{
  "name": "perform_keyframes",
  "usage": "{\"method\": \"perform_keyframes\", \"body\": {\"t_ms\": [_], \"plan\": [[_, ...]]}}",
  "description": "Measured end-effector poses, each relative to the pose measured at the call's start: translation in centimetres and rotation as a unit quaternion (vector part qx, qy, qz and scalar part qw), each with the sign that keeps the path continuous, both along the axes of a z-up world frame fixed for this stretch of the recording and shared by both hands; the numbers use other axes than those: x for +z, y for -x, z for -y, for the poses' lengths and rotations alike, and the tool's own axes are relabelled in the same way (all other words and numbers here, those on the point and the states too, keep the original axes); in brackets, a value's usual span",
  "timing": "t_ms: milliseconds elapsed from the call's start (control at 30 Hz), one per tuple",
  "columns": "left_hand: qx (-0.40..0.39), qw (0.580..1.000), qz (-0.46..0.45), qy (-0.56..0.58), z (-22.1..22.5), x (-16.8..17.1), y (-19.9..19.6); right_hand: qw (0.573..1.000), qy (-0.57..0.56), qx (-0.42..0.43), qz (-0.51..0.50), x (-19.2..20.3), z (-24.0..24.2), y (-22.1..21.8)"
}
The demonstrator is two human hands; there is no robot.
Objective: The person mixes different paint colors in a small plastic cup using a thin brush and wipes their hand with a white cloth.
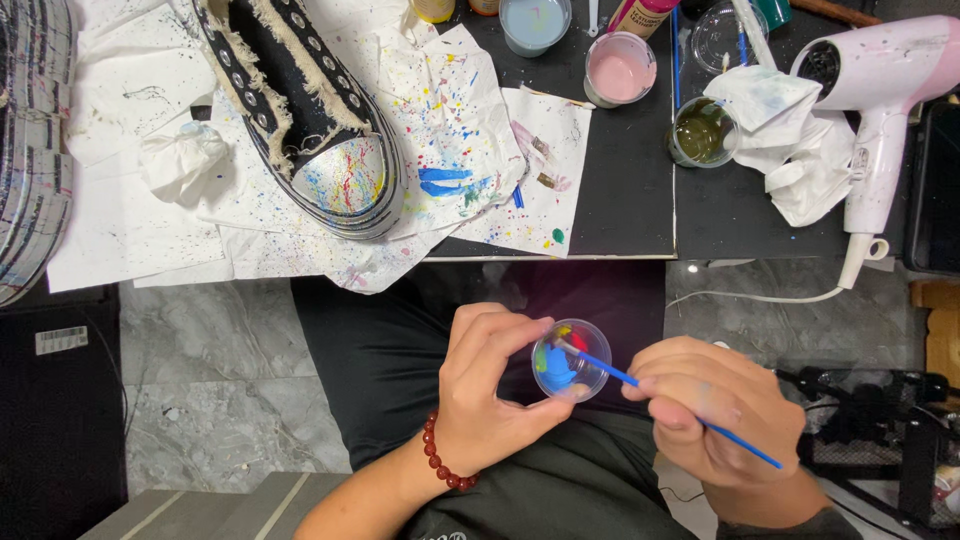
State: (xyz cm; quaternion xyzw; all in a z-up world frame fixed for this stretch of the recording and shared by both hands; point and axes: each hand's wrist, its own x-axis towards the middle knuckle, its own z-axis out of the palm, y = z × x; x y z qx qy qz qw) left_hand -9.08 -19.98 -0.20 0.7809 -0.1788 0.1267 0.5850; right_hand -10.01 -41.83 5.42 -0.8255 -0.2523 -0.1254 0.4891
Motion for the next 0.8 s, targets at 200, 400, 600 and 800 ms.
{"method": "perform_keyframes", "body": {"t_ms": [200,400,600,800], "plan": [[-0.02,1.0,-0.014,0.005,-0.5,-0.2,0.0,0.992,-0.098,0.049,-0.069,0.0,0.1,-0.3],[-0.072,0.997,-0.013,0.024,-1.3,-0.2,-0.3,0.996,-0.044,0.071,-0.034,1.1,0.1,-1.0],[-0.084,0.995,-0.031,0.032,-1.7,-0.2,-0.4,0.992,-0.107,0.013,-0.062,1.7,0.0,-0.6],[-0.106,0.993,-0.04,0.035,-1.7,-0.6,-0.4,0.99,-0.086,0.071,-0.083,0.8,0.3,-1.2]]}}
